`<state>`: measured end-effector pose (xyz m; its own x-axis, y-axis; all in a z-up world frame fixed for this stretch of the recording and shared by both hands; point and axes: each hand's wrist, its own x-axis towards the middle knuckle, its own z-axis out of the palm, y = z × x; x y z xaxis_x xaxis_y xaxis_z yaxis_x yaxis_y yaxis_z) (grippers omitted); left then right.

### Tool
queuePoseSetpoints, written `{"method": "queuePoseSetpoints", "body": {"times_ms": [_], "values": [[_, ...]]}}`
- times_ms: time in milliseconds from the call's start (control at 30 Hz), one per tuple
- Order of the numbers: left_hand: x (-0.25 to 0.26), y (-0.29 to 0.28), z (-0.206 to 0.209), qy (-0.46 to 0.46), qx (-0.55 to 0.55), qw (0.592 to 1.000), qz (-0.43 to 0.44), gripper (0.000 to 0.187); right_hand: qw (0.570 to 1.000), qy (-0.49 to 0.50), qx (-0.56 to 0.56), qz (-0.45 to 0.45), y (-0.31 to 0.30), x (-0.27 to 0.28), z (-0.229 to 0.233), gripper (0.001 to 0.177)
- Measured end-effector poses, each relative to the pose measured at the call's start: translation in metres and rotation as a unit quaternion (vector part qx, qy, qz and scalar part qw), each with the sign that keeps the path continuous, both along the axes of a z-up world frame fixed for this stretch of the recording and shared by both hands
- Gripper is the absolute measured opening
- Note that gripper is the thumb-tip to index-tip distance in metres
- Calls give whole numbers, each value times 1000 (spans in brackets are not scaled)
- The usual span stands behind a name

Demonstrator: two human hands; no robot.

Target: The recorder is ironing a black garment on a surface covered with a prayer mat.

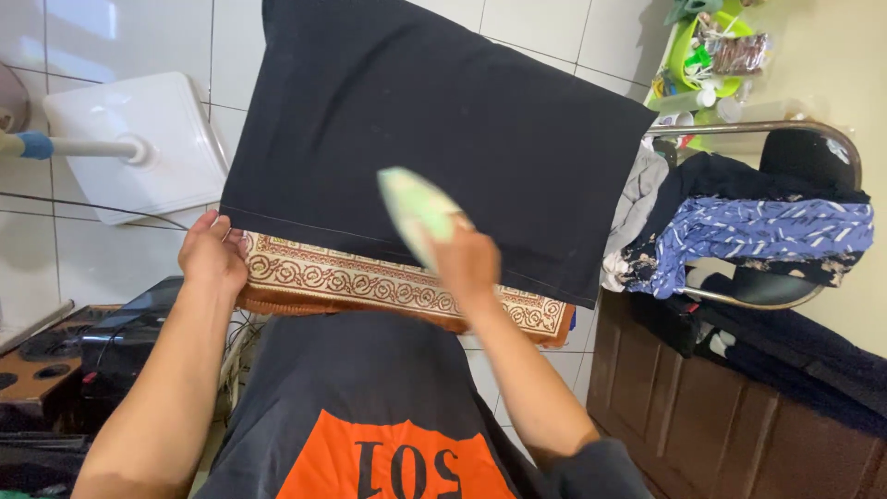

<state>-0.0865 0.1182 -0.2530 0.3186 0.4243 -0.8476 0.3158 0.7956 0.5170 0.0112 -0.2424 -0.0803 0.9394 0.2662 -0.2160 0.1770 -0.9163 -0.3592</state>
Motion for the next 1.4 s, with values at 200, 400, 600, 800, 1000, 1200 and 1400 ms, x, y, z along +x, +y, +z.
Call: {"method": "queuePoseSetpoints", "body": {"times_ms": [200,400,600,800,1000,1200,1400], "values": [[4,-8,25,28,26,999,14,32,945,35,-45,-321,-108,11,-5,47],[-7,-12,28,83,132,970,-184,26,946,-1,12,-325,-59,14,-10,48],[42,-16,62,129,75,955,-255,24,992,-22,77,-95,69,-6,7,64],[38,4,27,110,85,970,-198,9,985,-169,1,-43,3,-23,-14,64],[28,5,8,111,126,983,-80,18,917,11,-92,-387,-191,-22,-17,57],[27,5,-11,65,200,976,-47,20,929,-21,-21,-369,-231,-16,-14,50],[27,1,-8,67,215,974,-28,14,979,38,-59,-193,-98,-25,-1,58]]}}
